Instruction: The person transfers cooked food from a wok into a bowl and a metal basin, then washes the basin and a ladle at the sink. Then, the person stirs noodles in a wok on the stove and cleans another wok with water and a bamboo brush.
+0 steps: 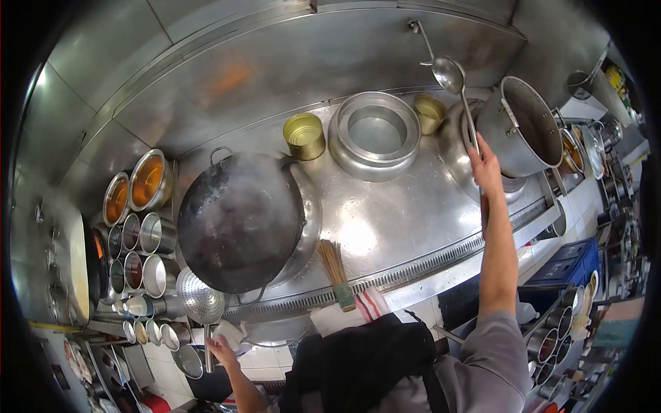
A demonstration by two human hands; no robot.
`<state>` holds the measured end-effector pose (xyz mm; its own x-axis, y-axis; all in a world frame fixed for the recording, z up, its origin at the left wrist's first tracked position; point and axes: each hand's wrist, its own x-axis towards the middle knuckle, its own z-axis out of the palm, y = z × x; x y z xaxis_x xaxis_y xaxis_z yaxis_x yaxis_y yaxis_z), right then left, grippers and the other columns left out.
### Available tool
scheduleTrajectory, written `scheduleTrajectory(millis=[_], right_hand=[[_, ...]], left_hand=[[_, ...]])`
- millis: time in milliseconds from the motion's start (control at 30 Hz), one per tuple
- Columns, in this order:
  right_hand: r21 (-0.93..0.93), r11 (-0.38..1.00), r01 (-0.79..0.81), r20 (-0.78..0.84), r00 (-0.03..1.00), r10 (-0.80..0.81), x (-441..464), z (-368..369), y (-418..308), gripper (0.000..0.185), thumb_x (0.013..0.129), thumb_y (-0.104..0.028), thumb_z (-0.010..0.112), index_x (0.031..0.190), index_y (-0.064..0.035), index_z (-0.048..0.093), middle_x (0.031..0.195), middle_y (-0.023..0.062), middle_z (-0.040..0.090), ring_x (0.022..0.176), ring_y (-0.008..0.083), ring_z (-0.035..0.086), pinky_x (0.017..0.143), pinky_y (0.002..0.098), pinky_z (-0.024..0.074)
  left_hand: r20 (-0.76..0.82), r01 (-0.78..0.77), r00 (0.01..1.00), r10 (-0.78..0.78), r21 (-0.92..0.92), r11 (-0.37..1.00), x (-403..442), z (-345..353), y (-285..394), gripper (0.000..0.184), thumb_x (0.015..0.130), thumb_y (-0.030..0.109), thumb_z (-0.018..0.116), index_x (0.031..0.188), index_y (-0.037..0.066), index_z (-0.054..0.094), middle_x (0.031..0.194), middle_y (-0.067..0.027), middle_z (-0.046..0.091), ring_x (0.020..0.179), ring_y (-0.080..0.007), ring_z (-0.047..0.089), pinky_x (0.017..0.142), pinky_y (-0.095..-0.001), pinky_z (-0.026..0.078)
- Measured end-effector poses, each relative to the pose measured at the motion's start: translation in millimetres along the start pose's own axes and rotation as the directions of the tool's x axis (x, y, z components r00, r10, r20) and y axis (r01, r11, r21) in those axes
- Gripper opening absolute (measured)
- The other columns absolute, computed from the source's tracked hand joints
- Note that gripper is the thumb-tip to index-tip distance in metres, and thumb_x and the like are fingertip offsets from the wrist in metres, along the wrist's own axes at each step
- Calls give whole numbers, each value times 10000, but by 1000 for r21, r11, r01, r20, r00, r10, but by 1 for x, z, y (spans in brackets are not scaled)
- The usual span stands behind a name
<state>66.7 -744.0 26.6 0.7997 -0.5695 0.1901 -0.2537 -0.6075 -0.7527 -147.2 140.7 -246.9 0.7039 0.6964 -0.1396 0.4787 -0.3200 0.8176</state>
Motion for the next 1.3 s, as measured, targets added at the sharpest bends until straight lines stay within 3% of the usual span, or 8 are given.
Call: scheduleTrajectory(millis=[233, 367, 500, 667, 900, 1167, 1233, 1300], right_hand=[[24, 1000, -18, 134, 991, 14, -38, 155, 52, 520, 1004, -266, 603, 1458, -28, 513, 748, 157, 683, 593, 254, 668, 591, 391, 541], [90, 976, -200, 270, 948, 169, -10, 252, 67, 201, 1013, -182, 558, 1087, -1, 607, 595, 9, 531, 429, 135, 469, 395, 299, 397], [508, 205, -837, 793, 547, 267, -12, 222, 18, 233, 1036, -230, 543, 846, -96, 528, 625, -8, 509, 478, 90, 464, 418, 288, 403], [604, 356, -713, 680, 694, 236, -82, 148, -47, 137, 1029, -190, 586, 1072, -72, 531, 708, 20, 546, 477, 67, 442, 398, 268, 379], [440, 505, -743, 798, 581, 160, -141, 64, -160, 322, 1036, -215, 595, 1295, -52, 497, 720, 38, 542, 425, 58, 417, 345, 239, 338], [384, 740, -552, 807, 590, 21, -193, 124, -181, 482, 1014, -160, 609, 1470, -58, 493, 697, 19, 541, 417, 61, 417, 348, 248, 326], [408, 810, -422, 721, 693, -2, -185, 140, -163, 497, 1003, -158, 625, 1475, -59, 506, 684, 14, 552, 435, 70, 445, 375, 260, 347], [319, 947, 36, 442, 878, -182, -163, 152, -127, 511, 994, -168, 648, 1473, -51, 514, 683, 11, 580, 482, 89, 486, 437, 266, 379]], left_hand=[[-191, -411, 887, 421, 92, 907, -17, 27, 118, 584, 1046, 263, 591, 1500, -35, 376, 1503, -238, 426, 1365, -345, 466, 1111, -448, 409], [-91, -555, 829, 551, -14, 832, -24, 68, 205, 409, 1030, 145, 592, 1390, -17, 486, 1401, -164, 530, 1292, -290, 519, 1065, -404, 435], [87, -656, 732, 676, -178, 734, -39, 111, 283, 288, 1009, 82, 605, 1285, 2, 590, 1331, -130, 585, 1230, -250, 562, 1035, -362, 457], [243, -593, 683, 689, -367, 717, -32, 171, 316, 204, 1004, 72, 627, 1198, 17, 652, 1245, -96, 631, 1096, -180, 631, 930, -299, 521], [374, -515, 692, 618, -345, 785, 7, 269, 336, 224, 987, 134, 669, 1191, 42, 658, 1020, -92, 701, 937, -157, 681, 811, -312, 574], [606, -19, 787, 113, -159, 987, 15, 309, 391, 264, 891, 142, 689, 1109, 0, 646, 948, -131, 678, 880, -206, 675, 782, -366, 598], [398, -541, 793, 461, 114, 833, 36, 309, 364, 235, 834, 185, 708, 976, 6, 652, 903, -128, 675, 859, -243, 666, 787, -404, 565], [459, -542, 759, 462, 51, 839, 62, 303, 327, 210, 803, 197, 726, 927, 44, 654, 884, -108, 678, 858, -242, 658, 766, -404, 532]])
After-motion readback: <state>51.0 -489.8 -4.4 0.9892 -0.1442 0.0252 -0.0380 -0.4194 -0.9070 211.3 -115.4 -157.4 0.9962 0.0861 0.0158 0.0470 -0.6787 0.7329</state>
